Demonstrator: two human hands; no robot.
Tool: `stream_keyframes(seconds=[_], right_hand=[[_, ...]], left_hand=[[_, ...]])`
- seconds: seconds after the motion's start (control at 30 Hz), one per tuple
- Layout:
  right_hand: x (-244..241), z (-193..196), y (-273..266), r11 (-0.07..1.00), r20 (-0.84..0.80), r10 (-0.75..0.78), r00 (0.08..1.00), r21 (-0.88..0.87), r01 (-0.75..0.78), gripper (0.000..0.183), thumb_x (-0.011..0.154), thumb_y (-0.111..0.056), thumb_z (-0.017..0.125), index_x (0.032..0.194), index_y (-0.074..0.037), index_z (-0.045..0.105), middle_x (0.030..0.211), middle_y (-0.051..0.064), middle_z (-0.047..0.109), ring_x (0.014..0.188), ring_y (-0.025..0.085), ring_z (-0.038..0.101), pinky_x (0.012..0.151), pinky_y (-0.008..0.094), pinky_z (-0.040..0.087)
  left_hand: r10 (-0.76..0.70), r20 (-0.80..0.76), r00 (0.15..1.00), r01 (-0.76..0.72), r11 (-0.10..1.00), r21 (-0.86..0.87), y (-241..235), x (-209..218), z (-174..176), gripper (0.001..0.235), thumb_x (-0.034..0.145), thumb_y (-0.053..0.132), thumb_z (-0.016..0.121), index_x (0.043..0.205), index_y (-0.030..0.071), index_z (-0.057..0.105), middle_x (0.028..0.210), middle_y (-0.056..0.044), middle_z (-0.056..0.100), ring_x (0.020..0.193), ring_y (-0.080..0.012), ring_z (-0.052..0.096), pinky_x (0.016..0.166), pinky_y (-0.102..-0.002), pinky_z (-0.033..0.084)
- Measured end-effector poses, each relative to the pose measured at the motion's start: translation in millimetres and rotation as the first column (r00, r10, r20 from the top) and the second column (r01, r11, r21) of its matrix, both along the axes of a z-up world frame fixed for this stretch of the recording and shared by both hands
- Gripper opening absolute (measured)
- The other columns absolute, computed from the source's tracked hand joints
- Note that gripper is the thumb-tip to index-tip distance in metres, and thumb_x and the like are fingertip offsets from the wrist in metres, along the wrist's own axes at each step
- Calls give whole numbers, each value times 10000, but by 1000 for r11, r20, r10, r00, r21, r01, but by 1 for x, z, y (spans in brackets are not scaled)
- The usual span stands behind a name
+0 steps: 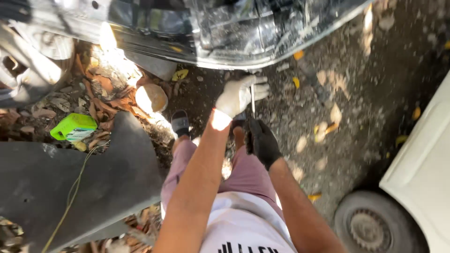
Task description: The person uses a wrench to tighten bolts on a detached car bumper lying on the ground. They repeatedly reposition the tool and apply force to secure the fasteners on the vehicle part.
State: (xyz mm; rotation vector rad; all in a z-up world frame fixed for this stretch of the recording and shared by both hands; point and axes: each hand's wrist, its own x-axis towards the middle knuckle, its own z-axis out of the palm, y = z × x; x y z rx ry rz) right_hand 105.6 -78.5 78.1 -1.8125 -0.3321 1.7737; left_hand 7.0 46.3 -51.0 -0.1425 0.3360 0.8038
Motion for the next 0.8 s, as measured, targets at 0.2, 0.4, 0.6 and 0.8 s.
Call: stream_keyframes(seconds=[0.2,0.4,0.6,0.8], right_hand=[[-13,-11,-29,955,354,144,924,196,-223,403,1093,-460,533,1089,-61,591,805,39,641,663,136,616,565,277,494],[-8,-51,-51,995,327,75,942,35,-91,425,1004,-507,545,964,-91,625,711,-6,637,594,87,606,534,243,495],[-22,-42,-28,999,197,6,980,30,-12,409,912,-477,726,993,-81,670,673,-23,598,536,65,536,461,235,418],[-22,-50,-28,994,90,-103,991,29,101,364,879,-426,768,954,-74,712,608,-36,561,480,54,488,426,229,376]], left_hand=[[-101,-143,985,98,995,-26,-5,-9,-5,457,1005,119,581,1345,-163,468,1377,-276,585,1224,-459,625,1048,-551,566],[-69,-138,988,75,997,36,-4,-15,25,327,1063,143,590,1346,-18,614,1127,-122,660,913,-209,583,767,-354,525],[-39,-273,961,76,989,128,-1,-19,45,309,1048,101,582,1334,-9,613,986,-68,609,779,-135,486,648,-284,421],[-31,-311,950,90,980,177,-2,-22,52,305,1069,87,550,1355,-8,598,986,-73,602,756,-116,474,640,-264,423]])
